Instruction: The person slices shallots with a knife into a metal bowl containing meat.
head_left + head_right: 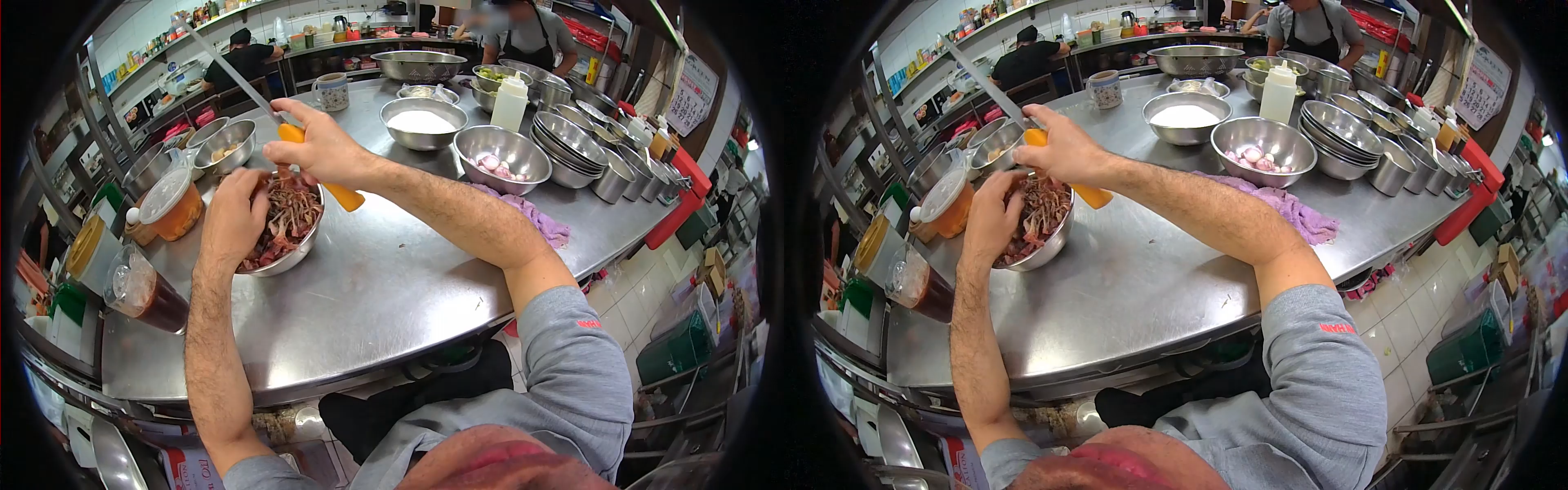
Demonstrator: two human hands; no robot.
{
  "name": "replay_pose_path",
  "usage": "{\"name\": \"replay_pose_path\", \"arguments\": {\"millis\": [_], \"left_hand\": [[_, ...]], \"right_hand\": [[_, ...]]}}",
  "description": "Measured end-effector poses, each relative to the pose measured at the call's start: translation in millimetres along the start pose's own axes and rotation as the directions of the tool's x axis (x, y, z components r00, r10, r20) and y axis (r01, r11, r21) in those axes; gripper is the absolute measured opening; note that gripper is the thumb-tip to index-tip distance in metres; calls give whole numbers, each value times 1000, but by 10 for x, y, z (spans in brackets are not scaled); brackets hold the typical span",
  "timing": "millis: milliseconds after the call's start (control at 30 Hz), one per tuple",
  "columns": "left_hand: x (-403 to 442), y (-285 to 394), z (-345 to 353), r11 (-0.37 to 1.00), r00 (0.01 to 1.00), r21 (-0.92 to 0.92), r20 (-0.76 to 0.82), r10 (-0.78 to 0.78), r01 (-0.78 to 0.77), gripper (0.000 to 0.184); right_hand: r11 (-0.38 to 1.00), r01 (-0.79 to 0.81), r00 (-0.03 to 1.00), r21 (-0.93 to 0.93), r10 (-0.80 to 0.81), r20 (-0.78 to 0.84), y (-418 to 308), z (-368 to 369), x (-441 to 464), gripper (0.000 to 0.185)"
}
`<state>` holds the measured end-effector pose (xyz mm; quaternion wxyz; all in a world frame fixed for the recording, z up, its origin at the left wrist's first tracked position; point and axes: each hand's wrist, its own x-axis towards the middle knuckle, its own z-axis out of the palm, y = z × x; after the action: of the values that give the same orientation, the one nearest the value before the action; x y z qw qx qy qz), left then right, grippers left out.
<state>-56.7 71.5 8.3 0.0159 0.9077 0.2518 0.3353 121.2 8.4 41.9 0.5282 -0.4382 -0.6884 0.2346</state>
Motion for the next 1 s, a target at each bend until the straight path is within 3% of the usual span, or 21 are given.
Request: {"name": "replay_pose_path", "arguments": {"millis": [33,100,133,200,333,433,767,1000], "left_hand": [[-12,16,1,1000,1000,-2,-1,-6,6,31],[-15,140,-7,985,987,-173,-160,-23,-5,35],[-14,161,6,985,987,-174,-160,-27,-2,35],[-8,176,23,986,947,-86,-303,109,-141,40],[-6,122,9,986,949,-45,-284,139,-158,38],[-3,137,-48,992,979,-94,-192,68,-87,34],[6,108,-21,976,960,-215,-279,-39,-23,26],[-3,108,-67,973,959,-230,-272,-81,17,25]], "right_hand": [[999,-42,999,18,42,13,-11,-1,2,66],[1000,-20,999,-9,21,30,28,31,22,67],[998,-59,997,35,57,54,44,53,0,68],[992,-101,992,79,94,82,44,82,-20,68],[996,-83,988,30,78,136,116,103,16,71],[997,-64,987,34,58,152,101,107,1,72],[968,-189,971,166,158,181,89,148,-29,71],[960,-155,974,234,109,198,159,166,-6,72]]}}
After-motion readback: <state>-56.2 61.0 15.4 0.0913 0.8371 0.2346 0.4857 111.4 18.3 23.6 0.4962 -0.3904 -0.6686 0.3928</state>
